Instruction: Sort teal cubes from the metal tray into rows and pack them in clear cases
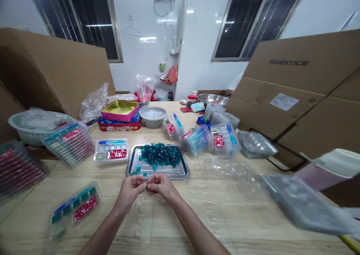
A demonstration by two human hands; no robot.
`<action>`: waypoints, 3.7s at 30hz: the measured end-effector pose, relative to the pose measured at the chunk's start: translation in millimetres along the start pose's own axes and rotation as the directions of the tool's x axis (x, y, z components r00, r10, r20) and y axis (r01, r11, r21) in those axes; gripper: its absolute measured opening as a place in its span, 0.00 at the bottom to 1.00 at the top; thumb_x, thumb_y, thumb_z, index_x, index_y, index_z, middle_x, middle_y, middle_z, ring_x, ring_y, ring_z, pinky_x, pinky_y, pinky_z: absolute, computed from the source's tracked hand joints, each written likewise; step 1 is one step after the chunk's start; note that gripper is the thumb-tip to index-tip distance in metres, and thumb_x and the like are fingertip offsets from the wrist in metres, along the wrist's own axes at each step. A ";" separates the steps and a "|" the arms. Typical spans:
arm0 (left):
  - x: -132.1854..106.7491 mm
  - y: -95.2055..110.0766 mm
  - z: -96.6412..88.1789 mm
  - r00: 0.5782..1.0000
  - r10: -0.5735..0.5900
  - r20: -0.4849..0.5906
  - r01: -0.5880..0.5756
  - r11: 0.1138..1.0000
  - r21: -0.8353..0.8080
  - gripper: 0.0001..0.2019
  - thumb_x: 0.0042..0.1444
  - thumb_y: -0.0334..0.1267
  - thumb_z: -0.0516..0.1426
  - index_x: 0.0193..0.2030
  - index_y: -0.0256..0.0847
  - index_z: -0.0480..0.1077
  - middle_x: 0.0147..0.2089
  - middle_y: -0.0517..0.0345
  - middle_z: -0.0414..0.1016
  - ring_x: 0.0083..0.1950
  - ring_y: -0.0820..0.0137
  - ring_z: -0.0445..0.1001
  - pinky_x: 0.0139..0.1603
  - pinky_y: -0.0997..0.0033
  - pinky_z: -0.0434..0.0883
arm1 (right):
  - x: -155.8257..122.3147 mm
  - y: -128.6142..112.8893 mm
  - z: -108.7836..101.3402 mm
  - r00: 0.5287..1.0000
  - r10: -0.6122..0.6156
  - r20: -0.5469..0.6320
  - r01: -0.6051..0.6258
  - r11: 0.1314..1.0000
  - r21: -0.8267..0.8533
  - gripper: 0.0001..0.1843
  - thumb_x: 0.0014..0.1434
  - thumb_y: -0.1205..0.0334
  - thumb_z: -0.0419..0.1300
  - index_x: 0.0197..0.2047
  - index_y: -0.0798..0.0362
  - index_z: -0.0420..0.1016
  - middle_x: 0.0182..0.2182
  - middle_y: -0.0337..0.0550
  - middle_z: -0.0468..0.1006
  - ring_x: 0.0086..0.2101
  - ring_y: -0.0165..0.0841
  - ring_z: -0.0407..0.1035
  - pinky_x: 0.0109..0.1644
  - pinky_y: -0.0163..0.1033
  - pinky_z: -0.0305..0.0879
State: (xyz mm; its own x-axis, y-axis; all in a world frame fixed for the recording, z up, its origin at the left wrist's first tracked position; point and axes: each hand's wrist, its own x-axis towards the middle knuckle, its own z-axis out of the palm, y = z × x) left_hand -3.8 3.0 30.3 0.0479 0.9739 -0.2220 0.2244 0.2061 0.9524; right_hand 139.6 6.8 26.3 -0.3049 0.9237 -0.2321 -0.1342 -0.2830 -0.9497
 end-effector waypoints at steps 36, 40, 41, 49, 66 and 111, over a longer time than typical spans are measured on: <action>-1.6 -12.5 -8.7 0.997 -0.077 -0.004 0.076 0.987 -0.145 0.20 0.46 0.50 0.51 0.38 0.34 0.65 0.30 0.60 0.70 0.27 0.85 0.66 0.26 0.88 0.61 | 28.6 4.5 -8.1 0.968 -0.251 0.002 0.204 0.783 -0.588 0.08 0.47 0.65 0.58 0.33 0.57 0.68 0.26 0.40 0.74 0.28 0.31 0.69 0.31 0.32 0.62; -6.1 -11.4 -11.6 0.988 -0.114 0.102 0.123 0.988 -0.088 0.19 0.43 0.48 0.53 0.34 0.33 0.65 0.23 0.63 0.66 0.22 0.85 0.63 0.23 0.87 0.59 | 3.0 17.4 3.9 0.965 -0.256 0.064 0.258 0.868 -0.423 0.06 0.43 0.68 0.58 0.29 0.57 0.71 0.26 0.42 0.74 0.28 0.31 0.68 0.32 0.33 0.62; -7.2 -13.5 -11.8 0.987 -0.122 0.106 0.128 0.991 -0.048 0.16 0.42 0.45 0.54 0.32 0.33 0.66 0.20 0.65 0.64 0.20 0.86 0.61 0.22 0.87 0.57 | -1.4 20.4 6.2 0.963 -0.262 0.058 0.258 0.843 -0.472 0.05 0.43 0.69 0.57 0.28 0.57 0.72 0.25 0.42 0.74 0.27 0.31 0.67 0.32 0.33 0.61; -12.4 -29.5 -7.5 0.998 -0.054 0.037 0.044 0.971 0.234 0.07 0.39 0.31 0.52 0.22 0.31 0.71 0.21 0.61 0.68 0.24 0.86 0.59 0.29 0.85 0.52 | -23.9 30.0 17.1 0.924 -0.363 0.120 0.306 0.514 -0.801 0.12 0.43 0.75 0.51 0.26 0.54 0.73 0.25 0.40 0.73 0.29 0.30 0.66 0.33 0.31 0.56; -14.0 -29.7 9.0 0.995 0.064 -0.077 -0.022 0.890 0.456 0.15 0.50 0.36 0.44 0.29 0.38 0.71 0.33 0.58 0.73 0.34 0.83 0.63 0.39 0.83 0.52 | 59.9 -12.5 -52.4 0.869 -0.490 -0.068 0.106 0.320 -0.942 0.15 0.48 0.77 0.50 0.35 0.57 0.73 0.36 0.48 0.71 0.37 0.35 0.67 0.42 0.35 0.59; -36.6 3.7 -13.5 0.970 -0.086 0.227 0.209 0.773 -0.599 0.16 0.35 0.39 0.63 0.27 0.32 0.64 0.28 0.61 0.69 0.27 0.82 0.69 0.29 0.81 0.67 | -21.9 -2.6 13.2 0.993 -0.111 0.042 0.109 0.993 0.051 0.13 0.39 0.61 0.67 0.24 0.59 0.70 0.20 0.37 0.68 0.23 0.26 0.59 0.29 0.32 0.52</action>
State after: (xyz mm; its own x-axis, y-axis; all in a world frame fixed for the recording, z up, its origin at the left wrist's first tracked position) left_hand -17.9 -30.6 44.7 0.2479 0.9053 -0.3448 -0.4000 0.4199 0.8147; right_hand 134.2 -16.1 36.6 -0.3277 0.9376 -0.1163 -0.2140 -0.1936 -0.9574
